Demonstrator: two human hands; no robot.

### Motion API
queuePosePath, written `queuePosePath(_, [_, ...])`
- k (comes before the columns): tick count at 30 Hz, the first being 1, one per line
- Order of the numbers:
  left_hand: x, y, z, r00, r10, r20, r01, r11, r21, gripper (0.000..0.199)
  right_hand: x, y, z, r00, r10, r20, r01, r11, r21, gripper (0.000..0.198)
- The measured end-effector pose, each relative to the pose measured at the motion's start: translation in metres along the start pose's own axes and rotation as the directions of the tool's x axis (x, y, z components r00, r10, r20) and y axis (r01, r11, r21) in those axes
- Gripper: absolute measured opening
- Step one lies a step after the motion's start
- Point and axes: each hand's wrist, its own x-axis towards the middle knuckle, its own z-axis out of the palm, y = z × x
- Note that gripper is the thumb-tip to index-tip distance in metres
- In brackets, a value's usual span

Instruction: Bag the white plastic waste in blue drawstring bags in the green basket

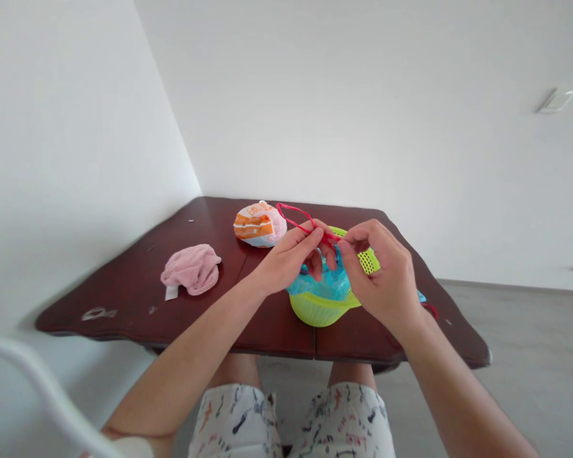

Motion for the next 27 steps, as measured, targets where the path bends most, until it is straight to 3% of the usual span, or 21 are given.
queuePosePath(6, [0.006, -0.001, 0.0, 0.985, 0.028, -0.168, -0.049, 0.991, -0.121, 0.041, -0.016, -0.013, 0.008, 0.979, 0.183, -0.092, -0.151, 0.947, 0.282, 0.008])
queuePosePath(9, [0.006, 0.005, -0.001, 0.983, -0.013, -0.181, -0.026, 0.977, -0.212, 0.04, -0.028, -0.013, 0.016, 0.966, 0.257, -0.016, -0.238, 0.915, 0.326, 0.009])
queuePosePath(12, [0.002, 0.012, -0.003, 0.984, -0.028, -0.176, -0.012, 0.976, -0.219, 0.041, -0.038, -0.007, 0.021, 0.957, 0.275, 0.095, -0.29, 0.929, 0.229, 0.009])
queuePosePath(14, [-0.003, 0.018, -0.004, 0.987, 0.022, -0.157, -0.038, 0.994, -0.099, 0.045, -0.04, -0.003, 0.021, 0.959, 0.251, 0.13, -0.269, 0.951, 0.152, 0.008])
queuePosePath(16, [-0.009, 0.024, -0.005, 0.984, 0.135, -0.116, -0.108, 0.97, 0.218, 0.045, -0.037, -0.001, 0.017, 0.978, 0.194, 0.076, -0.201, 0.974, 0.103, 0.006])
queuePosePath(17, [-0.012, 0.027, -0.005, 0.976, 0.205, -0.07, -0.157, 0.893, 0.422, 0.043, -0.034, -0.001, 0.016, 0.988, 0.151, 0.024, -0.153, 0.984, 0.087, 0.008])
queuePosePath(19, [-0.018, 0.032, -0.007, 0.948, 0.306, 0.09, -0.27, 0.621, 0.735, 0.035, -0.026, 0.0, 0.013, 0.997, 0.062, -0.036, -0.059, 0.996, 0.073, 0.02])
queuePosePath(22, [-0.022, 0.035, -0.011, 0.877, 0.375, 0.3, -0.416, 0.282, 0.865, 0.024, -0.015, 0.001, 0.017, 0.995, 0.071, 0.072, -0.083, 0.98, 0.18, 0.034])
queuePosePath(25, [-0.025, 0.032, -0.016, 0.8, 0.509, 0.317, -0.445, 0.151, 0.883, 0.024, -0.011, 0.002, 0.027, 0.951, 0.21, 0.227, -0.28, 0.898, 0.34, 0.034])
queuePosePath(27, [-0.027, 0.027, -0.016, 0.762, 0.581, 0.286, -0.468, 0.189, 0.863, 0.025, -0.01, 0.003, 0.034, 0.923, 0.266, 0.279, -0.363, 0.844, 0.394, 0.04])
